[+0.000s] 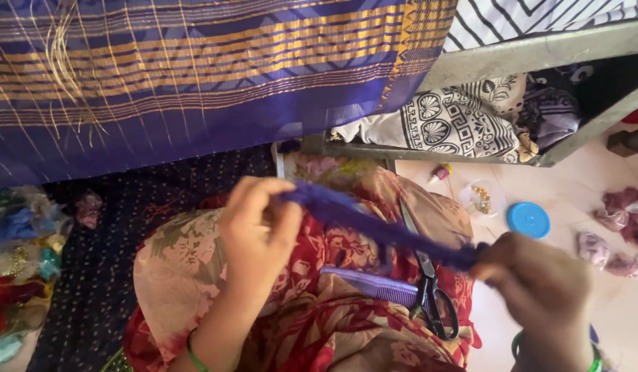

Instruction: Manually braiding and cutting synthetic hair to create decorative accessories.

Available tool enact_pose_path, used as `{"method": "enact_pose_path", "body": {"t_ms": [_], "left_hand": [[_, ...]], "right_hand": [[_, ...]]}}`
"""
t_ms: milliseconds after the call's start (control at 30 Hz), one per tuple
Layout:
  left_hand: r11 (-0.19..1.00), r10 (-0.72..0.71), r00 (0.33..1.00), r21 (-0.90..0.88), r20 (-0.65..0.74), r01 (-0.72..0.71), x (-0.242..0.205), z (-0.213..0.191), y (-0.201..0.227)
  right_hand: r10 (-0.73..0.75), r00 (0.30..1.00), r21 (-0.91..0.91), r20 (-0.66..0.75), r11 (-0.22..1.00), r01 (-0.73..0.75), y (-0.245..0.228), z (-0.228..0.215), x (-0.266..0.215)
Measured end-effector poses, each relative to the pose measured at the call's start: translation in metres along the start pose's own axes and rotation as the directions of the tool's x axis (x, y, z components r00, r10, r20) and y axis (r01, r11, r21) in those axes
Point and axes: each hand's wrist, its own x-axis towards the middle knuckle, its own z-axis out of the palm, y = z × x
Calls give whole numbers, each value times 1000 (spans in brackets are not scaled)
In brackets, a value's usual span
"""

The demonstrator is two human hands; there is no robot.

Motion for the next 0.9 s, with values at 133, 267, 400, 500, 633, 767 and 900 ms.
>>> {"method": "enact_pose_path", "body": {"t_ms": [133, 267, 400, 500, 633, 767, 900], "left_hand": [[992, -78, 941, 72, -329, 108, 15, -30, -23], [827, -396, 879, -520, -266, 215, 20, -50, -30], [407, -530, 847, -885, -27, 227, 11, -52, -46], [244, -532, 844, -943, 65, 226, 8, -48, -51], [237, -460, 858, -900, 227, 366, 1, -40, -36], [288, -329, 839, -800, 433, 526, -14, -22, -7], [524, -289, 834, -652, 470, 549, -29, -10, 6]], "right_hand": [[-87, 928, -20, 363, 995, 101, 28, 10, -15], [-65, 833, -37, 549, 994, 102, 38, 28, -27], [-125, 727, -85, 675, 966, 244, 59, 59, -52], [-122, 680, -155, 723, 931, 331, 52, 63, -48], [-268, 774, 150, 574, 963, 222, 34, 44, -38], [339, 930, -139, 144, 937, -320, 0, 55, -9], [36, 967, 343, 250, 931, -124, -55, 80, 24]]}}
